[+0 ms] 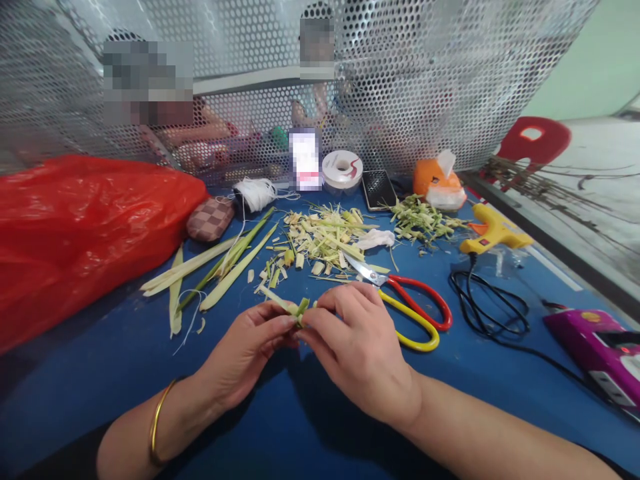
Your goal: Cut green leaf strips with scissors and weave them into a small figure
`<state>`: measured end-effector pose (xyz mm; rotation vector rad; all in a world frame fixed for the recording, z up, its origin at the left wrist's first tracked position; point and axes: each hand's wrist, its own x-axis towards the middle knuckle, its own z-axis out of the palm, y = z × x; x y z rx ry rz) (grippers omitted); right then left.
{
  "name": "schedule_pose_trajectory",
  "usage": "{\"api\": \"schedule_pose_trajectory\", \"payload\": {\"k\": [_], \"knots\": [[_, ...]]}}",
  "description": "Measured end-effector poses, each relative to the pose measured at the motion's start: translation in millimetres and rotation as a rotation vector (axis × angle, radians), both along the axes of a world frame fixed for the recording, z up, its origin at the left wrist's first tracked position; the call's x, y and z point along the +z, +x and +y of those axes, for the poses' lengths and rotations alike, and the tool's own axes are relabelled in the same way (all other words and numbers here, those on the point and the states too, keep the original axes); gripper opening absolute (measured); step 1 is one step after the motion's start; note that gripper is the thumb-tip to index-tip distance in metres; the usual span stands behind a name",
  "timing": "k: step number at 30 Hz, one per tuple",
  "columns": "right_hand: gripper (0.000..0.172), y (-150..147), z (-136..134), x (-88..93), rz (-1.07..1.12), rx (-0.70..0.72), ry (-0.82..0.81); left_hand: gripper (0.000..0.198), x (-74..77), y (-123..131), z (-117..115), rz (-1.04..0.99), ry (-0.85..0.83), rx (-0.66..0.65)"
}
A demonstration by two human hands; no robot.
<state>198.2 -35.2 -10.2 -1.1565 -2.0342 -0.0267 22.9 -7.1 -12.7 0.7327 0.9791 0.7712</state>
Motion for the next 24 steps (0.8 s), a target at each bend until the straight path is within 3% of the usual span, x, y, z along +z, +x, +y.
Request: {"api": "schedule_pose_trajectory", "payload": {"k": [7,24], "knots": [[0.01,-1.9,1.0,0.0,0.085,0.016,-0.004,0.015,1.0,0.4,0.4,-0.029,0.015,0.002],[0.014,-5.1,2.5,-2.6,0.021,0.038,0.0,0.015,-1.5,1.4,-0.8,0.011,0.042,0.011]]}}
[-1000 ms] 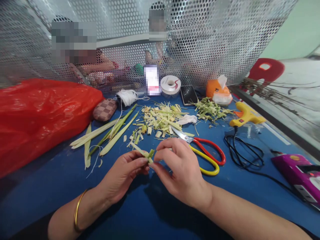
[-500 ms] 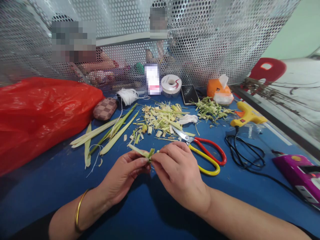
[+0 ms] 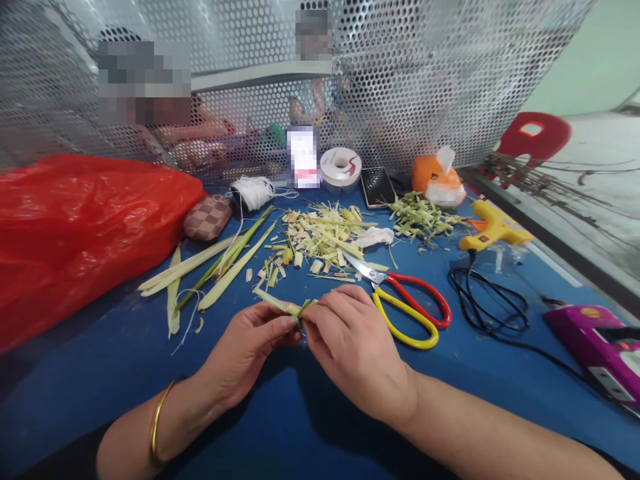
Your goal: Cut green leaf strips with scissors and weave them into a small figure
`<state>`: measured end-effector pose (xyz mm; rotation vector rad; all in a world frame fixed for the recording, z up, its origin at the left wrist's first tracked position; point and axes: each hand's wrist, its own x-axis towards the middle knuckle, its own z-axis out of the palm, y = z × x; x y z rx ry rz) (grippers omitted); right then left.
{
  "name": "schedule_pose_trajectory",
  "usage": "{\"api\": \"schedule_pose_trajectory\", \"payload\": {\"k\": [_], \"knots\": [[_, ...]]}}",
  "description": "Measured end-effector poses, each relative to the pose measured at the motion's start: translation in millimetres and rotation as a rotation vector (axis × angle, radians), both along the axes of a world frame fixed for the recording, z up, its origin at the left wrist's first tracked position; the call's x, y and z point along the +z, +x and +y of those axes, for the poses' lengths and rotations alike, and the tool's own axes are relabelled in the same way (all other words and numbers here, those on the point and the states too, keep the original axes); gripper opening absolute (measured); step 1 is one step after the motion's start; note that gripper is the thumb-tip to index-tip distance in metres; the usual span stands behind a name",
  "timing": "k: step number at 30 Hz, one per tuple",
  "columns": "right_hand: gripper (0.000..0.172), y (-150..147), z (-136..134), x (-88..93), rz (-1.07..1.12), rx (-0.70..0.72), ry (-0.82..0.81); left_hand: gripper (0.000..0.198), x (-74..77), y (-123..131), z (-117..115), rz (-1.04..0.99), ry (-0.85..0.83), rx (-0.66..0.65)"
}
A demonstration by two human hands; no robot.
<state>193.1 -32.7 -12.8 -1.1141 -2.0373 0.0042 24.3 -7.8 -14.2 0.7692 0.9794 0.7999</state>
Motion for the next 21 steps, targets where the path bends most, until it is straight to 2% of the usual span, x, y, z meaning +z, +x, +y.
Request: {"api": "schedule_pose_trajectory", "payload": {"k": [7,14,21], "knots": [[0.014,2.7,2.6,3.0,0.061,0.06,-0.087,0.009,-1.5,-1.6,0.8,0.031,0.079,-0.033],[0.015,5.3,2.3,8.0,0.179,0.076,-0.332,0.007,-1.7,-1.5,1.7,0.03,0.127,-0.027],[0.014,5.4,1.3,6.6,0.211,0.072,-0.374,0.01,-2.0,-1.3,1.6,0.039,0.09,-0.03]]}}
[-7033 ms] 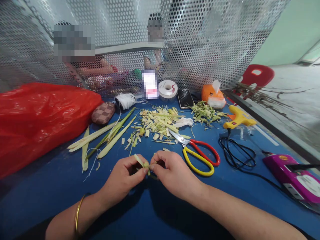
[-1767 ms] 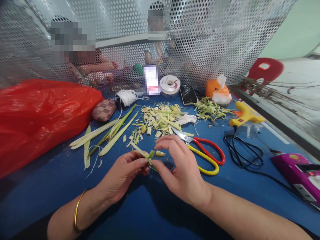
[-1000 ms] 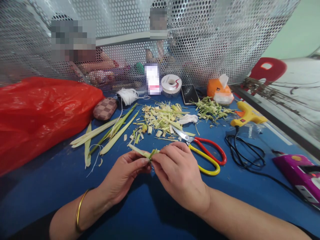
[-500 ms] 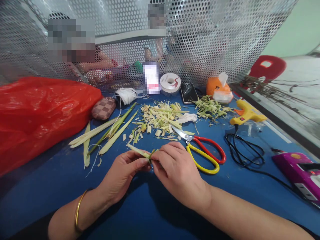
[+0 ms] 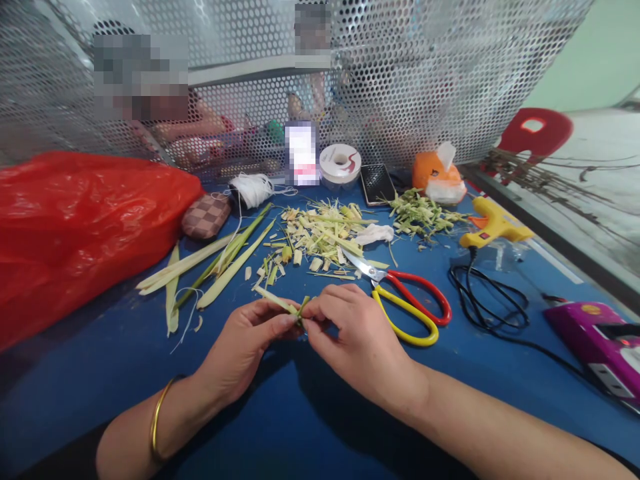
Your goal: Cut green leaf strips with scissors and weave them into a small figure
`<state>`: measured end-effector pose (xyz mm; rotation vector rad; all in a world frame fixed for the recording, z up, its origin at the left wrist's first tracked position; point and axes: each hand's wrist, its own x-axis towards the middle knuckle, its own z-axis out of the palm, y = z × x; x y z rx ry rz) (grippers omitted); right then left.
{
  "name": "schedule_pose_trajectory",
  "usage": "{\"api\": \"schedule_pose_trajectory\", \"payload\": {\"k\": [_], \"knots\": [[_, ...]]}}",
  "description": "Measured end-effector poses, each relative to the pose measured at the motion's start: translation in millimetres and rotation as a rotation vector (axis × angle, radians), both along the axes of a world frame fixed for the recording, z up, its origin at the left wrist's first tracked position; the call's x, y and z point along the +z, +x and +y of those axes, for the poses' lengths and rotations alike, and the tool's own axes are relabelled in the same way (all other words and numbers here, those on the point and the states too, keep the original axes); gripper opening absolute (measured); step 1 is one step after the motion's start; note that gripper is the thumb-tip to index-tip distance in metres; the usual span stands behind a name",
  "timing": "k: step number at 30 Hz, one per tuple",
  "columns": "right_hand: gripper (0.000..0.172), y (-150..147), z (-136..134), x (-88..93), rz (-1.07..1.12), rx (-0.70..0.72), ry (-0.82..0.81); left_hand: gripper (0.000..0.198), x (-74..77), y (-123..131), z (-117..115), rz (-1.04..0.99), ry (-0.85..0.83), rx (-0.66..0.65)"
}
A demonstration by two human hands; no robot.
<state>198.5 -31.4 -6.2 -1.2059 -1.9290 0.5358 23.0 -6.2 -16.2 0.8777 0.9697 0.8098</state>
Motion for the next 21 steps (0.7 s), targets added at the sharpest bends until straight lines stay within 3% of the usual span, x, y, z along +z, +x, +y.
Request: {"api": "schedule_pose_trajectory", "payload": {"k": [12,21], "knots": [[0.011,-8.2,-7.0,-8.8,0.033,-0.057,0.172,0.01,2.5,-0.6,-1.0,-0.049,-0.056,0.045],[0.018,-0.1,0.5,-5.4,-0.049,0.054,0.203,0.014,-0.7,1.0,-0.9,-0.055,-0.093,0.031]]}}
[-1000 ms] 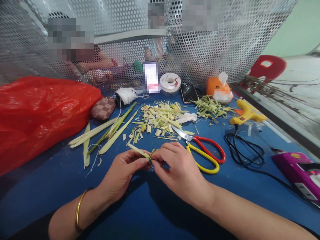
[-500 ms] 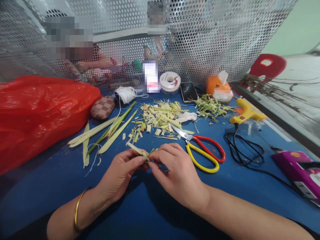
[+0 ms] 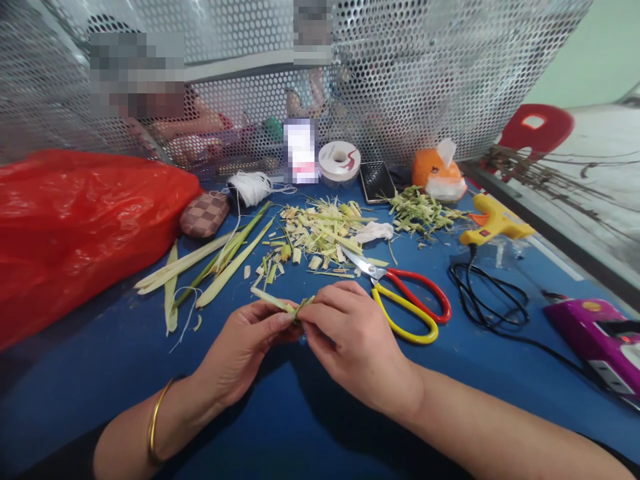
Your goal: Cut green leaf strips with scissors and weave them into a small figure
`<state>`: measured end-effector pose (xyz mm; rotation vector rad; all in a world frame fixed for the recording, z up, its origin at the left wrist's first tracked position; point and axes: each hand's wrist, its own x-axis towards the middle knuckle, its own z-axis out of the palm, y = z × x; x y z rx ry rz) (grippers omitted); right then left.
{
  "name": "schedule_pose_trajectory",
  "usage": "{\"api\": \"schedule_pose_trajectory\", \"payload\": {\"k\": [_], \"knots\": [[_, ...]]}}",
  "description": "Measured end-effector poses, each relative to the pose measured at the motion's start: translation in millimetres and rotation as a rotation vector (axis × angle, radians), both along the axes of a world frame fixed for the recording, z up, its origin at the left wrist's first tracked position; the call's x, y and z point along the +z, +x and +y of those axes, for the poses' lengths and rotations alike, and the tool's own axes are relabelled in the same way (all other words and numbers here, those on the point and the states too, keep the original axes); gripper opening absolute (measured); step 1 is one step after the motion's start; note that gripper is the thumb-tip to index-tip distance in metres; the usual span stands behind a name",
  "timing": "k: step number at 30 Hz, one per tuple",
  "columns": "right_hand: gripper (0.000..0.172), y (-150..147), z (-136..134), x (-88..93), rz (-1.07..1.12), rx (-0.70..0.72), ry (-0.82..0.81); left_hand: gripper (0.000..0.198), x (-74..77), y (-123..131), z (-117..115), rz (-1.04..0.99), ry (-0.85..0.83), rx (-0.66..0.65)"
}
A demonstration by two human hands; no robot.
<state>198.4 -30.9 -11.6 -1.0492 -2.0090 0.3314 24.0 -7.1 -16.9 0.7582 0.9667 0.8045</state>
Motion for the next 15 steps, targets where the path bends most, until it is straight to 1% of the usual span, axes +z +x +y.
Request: {"api": "schedule_pose_trajectory", "payload": {"k": [5,7,9,11,13,15], "knots": [[0.018,-0.9,-0.5,-1.3,0.024,0.025,-0.012,0.013,1.5,-0.1,-0.3,0.019,0.005,0.031],[0.015,0.7,-0.4,0.8,0.05,-0.003,-0.029,0.014,3.6,-0.2,-0.4,0.021,0.0,0.061],[0.015,4.2,1.2,3.8,0.073,-0.051,-0.02,0.014,5.8,-0.3,-0.4,0.026,-0.014,0.075],[0.021,8.9,4.4,6.3,0.037,-0.051,0.031,0.015,7.3,-0.6,-0.6,0.027,-0.031,0.064],[0.024,13.0,8.4,7.3,-0.068,0.005,0.114,0.015,8.2,-1.1,-0.7,0.015,-0.048,0.039],[0.023,15.5,12.0,7.1,-0.158,0.07,0.191,0.014,8.6,-1.6,-0.7,-0.005,-0.063,0.004]]}}
